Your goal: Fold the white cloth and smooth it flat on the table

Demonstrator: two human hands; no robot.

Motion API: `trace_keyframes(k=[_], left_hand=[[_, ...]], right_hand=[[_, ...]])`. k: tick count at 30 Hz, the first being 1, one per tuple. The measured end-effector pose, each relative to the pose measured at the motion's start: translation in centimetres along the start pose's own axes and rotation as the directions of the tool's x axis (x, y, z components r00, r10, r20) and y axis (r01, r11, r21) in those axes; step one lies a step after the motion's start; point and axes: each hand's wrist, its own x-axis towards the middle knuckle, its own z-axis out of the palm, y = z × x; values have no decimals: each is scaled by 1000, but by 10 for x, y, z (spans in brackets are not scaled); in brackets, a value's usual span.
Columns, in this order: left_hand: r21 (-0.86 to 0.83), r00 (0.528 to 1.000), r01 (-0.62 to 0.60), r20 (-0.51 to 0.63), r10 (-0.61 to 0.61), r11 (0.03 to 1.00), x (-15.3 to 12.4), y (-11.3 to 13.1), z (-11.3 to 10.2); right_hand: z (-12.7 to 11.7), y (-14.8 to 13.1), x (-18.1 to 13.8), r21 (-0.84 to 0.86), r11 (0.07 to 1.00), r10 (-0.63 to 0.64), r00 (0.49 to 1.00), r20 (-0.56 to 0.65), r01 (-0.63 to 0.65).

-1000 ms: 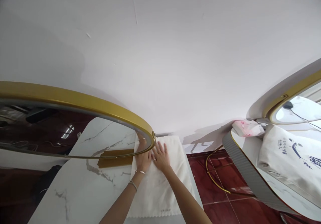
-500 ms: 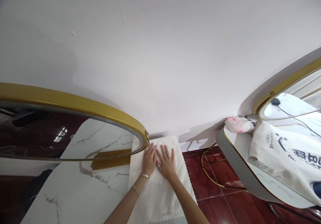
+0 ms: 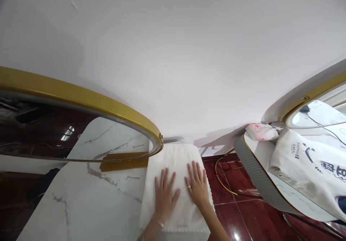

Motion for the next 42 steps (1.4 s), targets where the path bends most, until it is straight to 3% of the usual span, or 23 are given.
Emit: trace_keyframes(k=[4, 8, 12, 19, 22, 25, 32, 34, 37, 42], left_hand=[[33, 999, 42, -5, -42, 999, -84, 12, 1], [51, 999, 29, -42, -27, 998, -114, 12, 4], [65, 999, 40, -25, -38, 997, -100, 10, -5], [-36, 998, 46, -31, -47, 998, -18, -13, -9], [-44, 993, 106, -43, -108, 993, 0, -24, -11], [-31, 982, 177, -57, -179, 984, -10, -27, -16], [37, 968, 243, -65, -241, 969, -91, -19, -22], [38, 962, 266, -76, -262, 963, -104, -18, -20], [6, 936, 334, -119, -331, 943, -95, -21, -19], [-42, 938, 313, -140, -316, 949, -37, -48, -23]], right_hand=[[-13, -16, -70, 22, 1000, -19, 1000, 9, 19], [-14, -30, -128, 49, 998, 42, 999, -17, -41], [-12, -31, -132, 62, 998, 16, 999, -46, -13], [4, -22, -43, 28, 999, -43, 996, -74, 45], [12, -21, -18, 36, 998, -55, 995, -78, 58], [13, -22, -20, 63, 994, -84, 994, -75, 89], [-5, -41, -79, 142, 975, -160, 985, -70, 168], [-8, -46, -87, 158, 972, -165, 984, -73, 175], [-11, -51, -89, 182, 968, -159, 983, -92, 174], [-17, -52, -85, 210, 961, -160, 980, -115, 182]])
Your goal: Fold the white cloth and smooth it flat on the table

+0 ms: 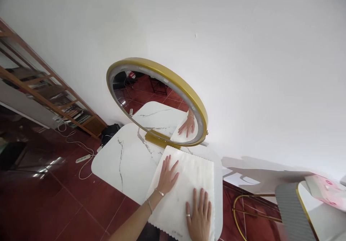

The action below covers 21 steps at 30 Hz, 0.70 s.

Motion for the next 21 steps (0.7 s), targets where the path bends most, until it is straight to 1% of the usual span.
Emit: trace_keyframes(k=[2, 4, 8, 11, 13, 16, 21], left_hand=[[9, 1000, -11, -2, 11, 1000, 18, -7, 4], [33, 1000, -4, -12, 4, 999, 26, -15, 9], [71, 999, -15, -38, 18, 997, 22, -27, 17], [47, 998, -13, -57, 16, 999, 19, -36, 15], [28, 998, -21, -62, 23, 999, 20, -48, 10], [17, 997, -36, -65, 37, 999, 23, -75, 0], [63, 997, -44, -60, 47, 997, 27, -138, -21]], right_hand=[[-3, -2, 0, -9, 1000, -10, 1000, 4, 10], [-4, -5, 0, -27, 999, -26, 1000, 9, 26], [-4, -13, 0, -55, 998, -10, 1000, 9, 10], [0, -24, 1, -72, 997, -4, 1000, 10, 5], [5, -36, 2, -85, 996, -5, 1000, 11, 6], [18, -62, 5, -102, 995, -1, 1000, 6, 2], [42, -123, 15, -108, 994, -3, 1000, 14, 4]])
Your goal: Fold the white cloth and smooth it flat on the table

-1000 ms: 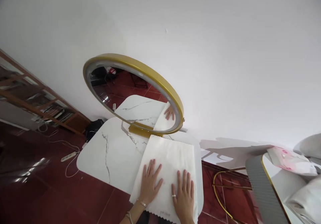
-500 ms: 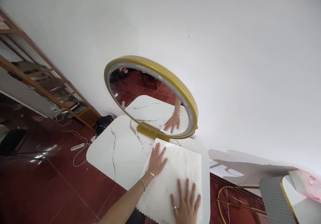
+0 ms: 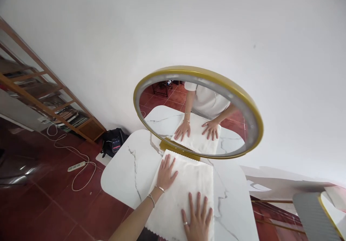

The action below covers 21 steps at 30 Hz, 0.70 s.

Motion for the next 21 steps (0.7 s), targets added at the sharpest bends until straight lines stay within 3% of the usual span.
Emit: trace_keyframes(k=[8, 12, 21], left_hand=[[74, 999, 33, 18, -35, 997, 3, -110, -30], [104, 997, 52, 50, -57, 993, 11, -154, -44], [103, 997, 72, 27, -75, 992, 17, -198, -53]], right_hand=[[29, -100, 24, 20, 999, -44, 998, 53, 43], [46, -139, 39, 14, 999, -51, 996, 67, 50], [67, -169, 54, 4, 997, -80, 991, 110, 81]])
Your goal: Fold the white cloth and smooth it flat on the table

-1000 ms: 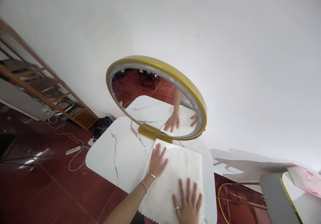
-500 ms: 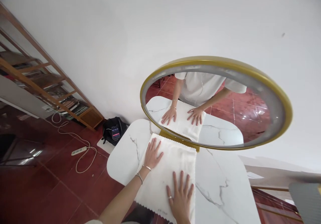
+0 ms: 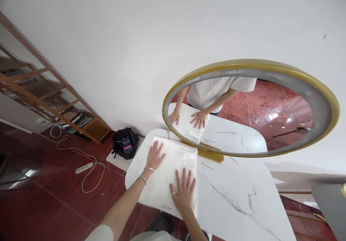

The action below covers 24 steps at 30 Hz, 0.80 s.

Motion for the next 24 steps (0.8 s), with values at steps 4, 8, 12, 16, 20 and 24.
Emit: trace_keyframes(k=[4, 8, 12, 16, 20, 24], left_hand=[[-3, 1000, 4, -3, -4, 1000, 2, -17, -2], [-2, 1000, 6, 23, -6, 1000, 7, -33, -5], [12, 1000, 3, 0, -3, 1000, 10, -37, -6], [20, 1000, 12, -12, -12, 1000, 18, -39, -2], [2, 999, 30, -13, -30, 1000, 36, -42, 2], [-22, 998, 66, -1, -66, 998, 61, -40, 6]], right_hand=[[7, -6, 10, 11, 1000, -21, 999, -41, 21], [11, -7, 55, 61, 998, 7, 994, -107, 0], [21, -10, 110, 74, 997, -24, 990, -136, 35], [40, -16, 140, 20, 997, -69, 991, -114, 72], [53, -17, 161, -12, 998, -66, 993, -99, 65], [62, -10, 189, -26, 999, -31, 999, -38, 30]])
